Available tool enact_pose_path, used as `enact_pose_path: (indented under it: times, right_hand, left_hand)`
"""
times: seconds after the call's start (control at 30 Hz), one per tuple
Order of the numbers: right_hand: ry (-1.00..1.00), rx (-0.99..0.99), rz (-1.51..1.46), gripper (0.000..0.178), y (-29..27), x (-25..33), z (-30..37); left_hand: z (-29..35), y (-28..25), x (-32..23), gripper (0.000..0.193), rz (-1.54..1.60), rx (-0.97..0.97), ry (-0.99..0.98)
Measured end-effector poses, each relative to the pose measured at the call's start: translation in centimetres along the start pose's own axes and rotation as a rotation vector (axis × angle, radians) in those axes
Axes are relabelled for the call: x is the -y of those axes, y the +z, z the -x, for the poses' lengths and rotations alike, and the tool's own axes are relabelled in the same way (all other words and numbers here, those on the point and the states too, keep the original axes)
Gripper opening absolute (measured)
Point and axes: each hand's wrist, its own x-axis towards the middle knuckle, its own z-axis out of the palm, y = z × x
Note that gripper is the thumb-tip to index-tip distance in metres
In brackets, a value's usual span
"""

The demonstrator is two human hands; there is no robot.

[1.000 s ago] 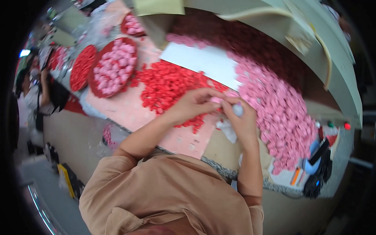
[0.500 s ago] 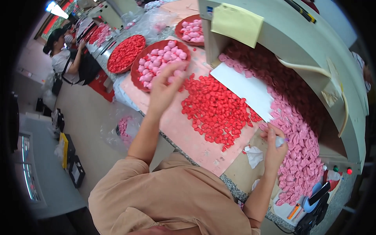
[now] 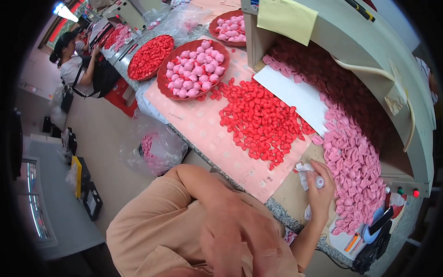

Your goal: Assembling small pink rubber balloon components with white plastic inserts at a factory workbench.

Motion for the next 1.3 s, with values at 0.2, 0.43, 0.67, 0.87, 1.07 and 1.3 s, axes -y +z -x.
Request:
enact_pose_path:
  times: [0.2,0.43,0.67,0.87,1.07,1.3]
  right_hand:
    - [-0.021,0.054,0.08,0.028,1.0,1.6,0.6]
    - [-0.017,-0.128,0.195,0.024,-0.4,0.3,1.4]
    - [0.229,0.032,0.239,0.025,-4.4,0.3,3.8]
    - [0.149,-0.215,0.122,0.026,-5.5,0.6,3.8]
    - [0.139,-0.287,-0.107,0.025,-4.2,-0.1,2.1]
    - [0.185,-0.355,-0.318,0.025,-3.9,-0.5,2.2]
  left_hand:
    - [-0.1,3.7,0.0,0.034,0.35,-0.219,-0.204]
    - [-0.4,0.7,1.9,0.038,0.328,0.053,-0.278]
    - [3.6,-3.1,2.4,0.024,-0.551,0.286,-0.575]
    - [9.9,-9.0,5.9,0.031,-1.455,0.361,-1.015]
    - [9.3,-9.6,8.4,0.023,-1.321,0.27,-0.842]
    - [7.4,-15.4,9.2,0.02,-1.874,0.055,-0.832]
